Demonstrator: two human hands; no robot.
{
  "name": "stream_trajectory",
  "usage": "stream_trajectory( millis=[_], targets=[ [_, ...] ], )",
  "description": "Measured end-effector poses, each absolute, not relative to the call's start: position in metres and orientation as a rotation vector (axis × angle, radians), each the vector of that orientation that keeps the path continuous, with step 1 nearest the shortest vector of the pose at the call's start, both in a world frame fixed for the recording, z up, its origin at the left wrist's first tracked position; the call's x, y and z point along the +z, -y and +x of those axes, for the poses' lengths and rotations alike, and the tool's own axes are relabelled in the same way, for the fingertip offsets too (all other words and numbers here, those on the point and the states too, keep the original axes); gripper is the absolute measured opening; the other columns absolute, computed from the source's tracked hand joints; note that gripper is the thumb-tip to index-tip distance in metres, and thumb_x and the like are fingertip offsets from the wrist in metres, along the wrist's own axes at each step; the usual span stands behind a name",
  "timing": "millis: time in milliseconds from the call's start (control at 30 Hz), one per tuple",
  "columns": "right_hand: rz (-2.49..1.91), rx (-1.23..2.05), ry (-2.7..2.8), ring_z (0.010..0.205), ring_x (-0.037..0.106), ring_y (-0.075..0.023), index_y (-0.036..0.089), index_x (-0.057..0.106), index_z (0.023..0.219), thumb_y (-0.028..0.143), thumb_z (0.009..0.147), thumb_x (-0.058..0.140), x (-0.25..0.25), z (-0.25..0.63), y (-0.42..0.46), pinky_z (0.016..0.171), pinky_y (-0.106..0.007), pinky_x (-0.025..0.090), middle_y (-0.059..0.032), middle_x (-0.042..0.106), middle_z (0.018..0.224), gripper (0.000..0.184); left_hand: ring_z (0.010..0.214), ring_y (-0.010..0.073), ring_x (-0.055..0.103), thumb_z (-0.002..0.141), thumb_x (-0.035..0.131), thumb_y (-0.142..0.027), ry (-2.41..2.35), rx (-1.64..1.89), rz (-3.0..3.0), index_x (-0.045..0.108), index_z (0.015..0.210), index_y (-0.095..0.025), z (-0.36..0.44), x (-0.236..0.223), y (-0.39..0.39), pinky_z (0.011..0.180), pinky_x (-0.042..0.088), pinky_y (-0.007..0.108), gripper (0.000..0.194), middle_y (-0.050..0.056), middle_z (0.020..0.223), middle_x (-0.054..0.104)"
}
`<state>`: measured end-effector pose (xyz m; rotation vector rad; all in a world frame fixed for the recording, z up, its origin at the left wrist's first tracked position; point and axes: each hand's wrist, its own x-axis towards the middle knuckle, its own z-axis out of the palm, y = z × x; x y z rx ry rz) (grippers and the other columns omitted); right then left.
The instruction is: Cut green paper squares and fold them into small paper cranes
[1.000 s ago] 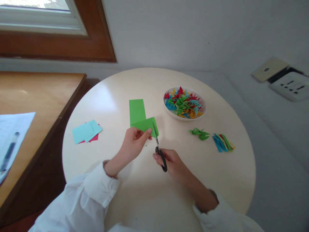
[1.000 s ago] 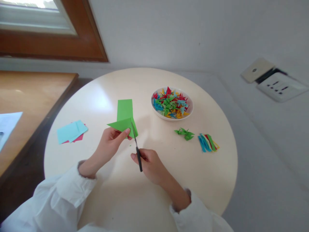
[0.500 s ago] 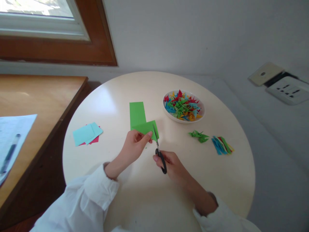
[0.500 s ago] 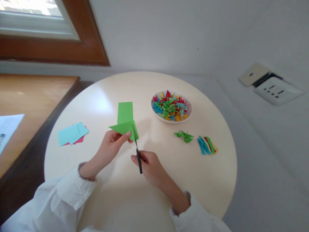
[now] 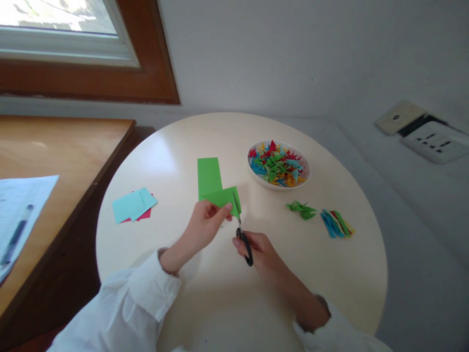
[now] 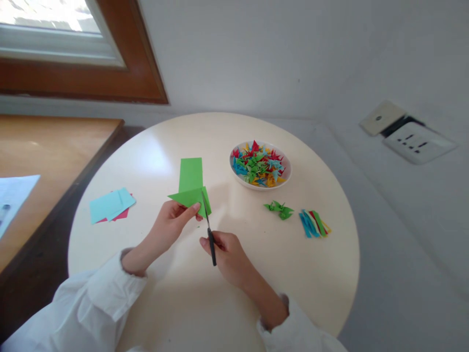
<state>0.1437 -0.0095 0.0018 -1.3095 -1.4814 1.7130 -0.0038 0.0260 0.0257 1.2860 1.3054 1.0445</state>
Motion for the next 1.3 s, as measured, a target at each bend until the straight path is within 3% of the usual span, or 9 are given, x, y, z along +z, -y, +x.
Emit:
stream_trajectory(
  millis=[300,1300],
  targets=[
    [-1.311,1.722,1.449,0.050,0.025,-0.0074,0.019,0.036,0.058,0.044,0.075,0.050,-0.0049,0.1419,0.0104,0.046,-0.025,0.020,0.0062,0.028,0.054,0.033,0.062,0.0165,0.057,0.070,0.056,-0.042,-1.319,0.993,1.284,0.059,0.054,-0.014,-0.0040,0.0263,-0.0262,0.050,0.040,0.024,0.033,0.006,0.058,0.061],
    [-1.329,1.687,1.423,0.050,0.025,-0.0076,0.019,0.036,0.058,0.044,0.074,0.050,-0.0037,0.1392,0.0111,0.047,-0.025,0.020,0.0058,0.029,0.054,0.032,0.060,0.0174,0.056,0.069,0.055,-0.045,-1.290,0.966,1.260,0.058,0.053,-0.015,-0.0015,0.0231,-0.0239,0.051,0.041,0.026,0.034,0.004,0.050,0.055]
  ],
)
